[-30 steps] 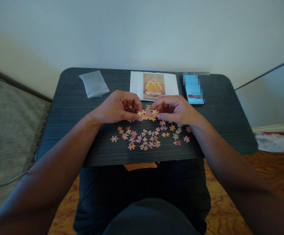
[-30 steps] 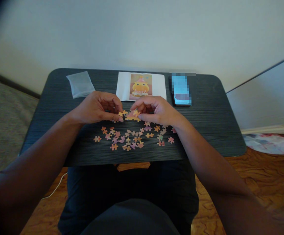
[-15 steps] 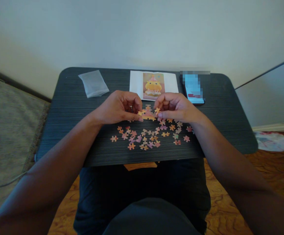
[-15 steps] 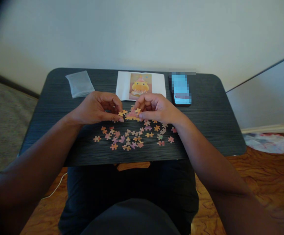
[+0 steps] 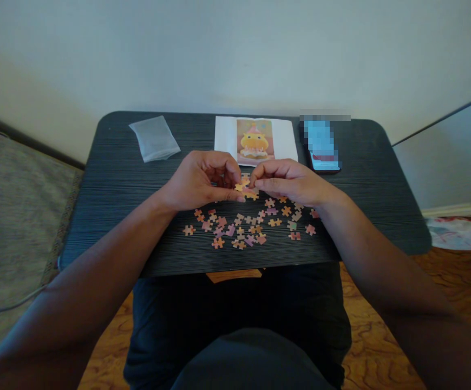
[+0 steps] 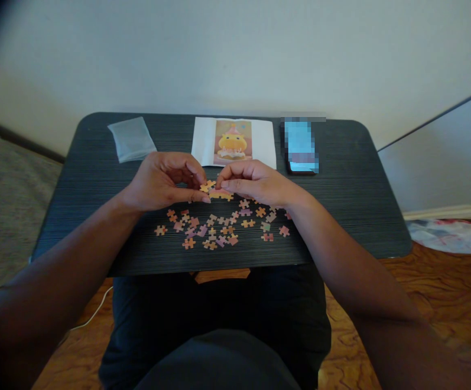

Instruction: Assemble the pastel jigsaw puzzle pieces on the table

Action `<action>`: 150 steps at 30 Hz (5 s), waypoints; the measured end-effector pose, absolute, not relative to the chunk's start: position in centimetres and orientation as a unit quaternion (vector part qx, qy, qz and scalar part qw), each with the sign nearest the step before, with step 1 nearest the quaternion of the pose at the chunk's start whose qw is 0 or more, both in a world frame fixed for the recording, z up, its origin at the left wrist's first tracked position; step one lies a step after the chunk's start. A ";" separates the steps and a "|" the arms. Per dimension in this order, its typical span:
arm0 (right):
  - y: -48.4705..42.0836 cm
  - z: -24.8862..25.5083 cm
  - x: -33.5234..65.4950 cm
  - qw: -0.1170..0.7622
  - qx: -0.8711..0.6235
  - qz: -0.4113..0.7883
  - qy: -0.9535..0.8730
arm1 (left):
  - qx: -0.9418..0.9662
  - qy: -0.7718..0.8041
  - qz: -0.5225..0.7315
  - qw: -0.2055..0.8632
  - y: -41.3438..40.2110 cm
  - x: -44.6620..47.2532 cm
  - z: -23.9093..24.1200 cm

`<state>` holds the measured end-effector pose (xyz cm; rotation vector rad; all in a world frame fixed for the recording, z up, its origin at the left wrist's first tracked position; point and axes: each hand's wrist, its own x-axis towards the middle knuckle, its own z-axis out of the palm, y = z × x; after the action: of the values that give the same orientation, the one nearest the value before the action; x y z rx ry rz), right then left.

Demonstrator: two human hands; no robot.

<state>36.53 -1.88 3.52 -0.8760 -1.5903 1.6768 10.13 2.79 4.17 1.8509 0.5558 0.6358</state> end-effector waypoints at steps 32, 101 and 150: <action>-2.0 2.8 36.3 0.327 -0.406 0.443 -0.730 | 0.771 0.266 0.180 0.550 2.7 10.6 4.7; -1.9 3.4 38.4 0.219 -0.417 0.394 -0.789 | 0.933 0.204 0.135 0.262 2.3 10.8 3.4; -2.4 4.1 38.6 0.190 -0.423 0.450 -0.763 | 0.900 0.235 0.113 0.350 1.2 11.4 5.2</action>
<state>38.57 -2.35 4.11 -1.1890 -2.1442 1.2657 11.36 1.21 5.17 2.3299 0.6088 0.2914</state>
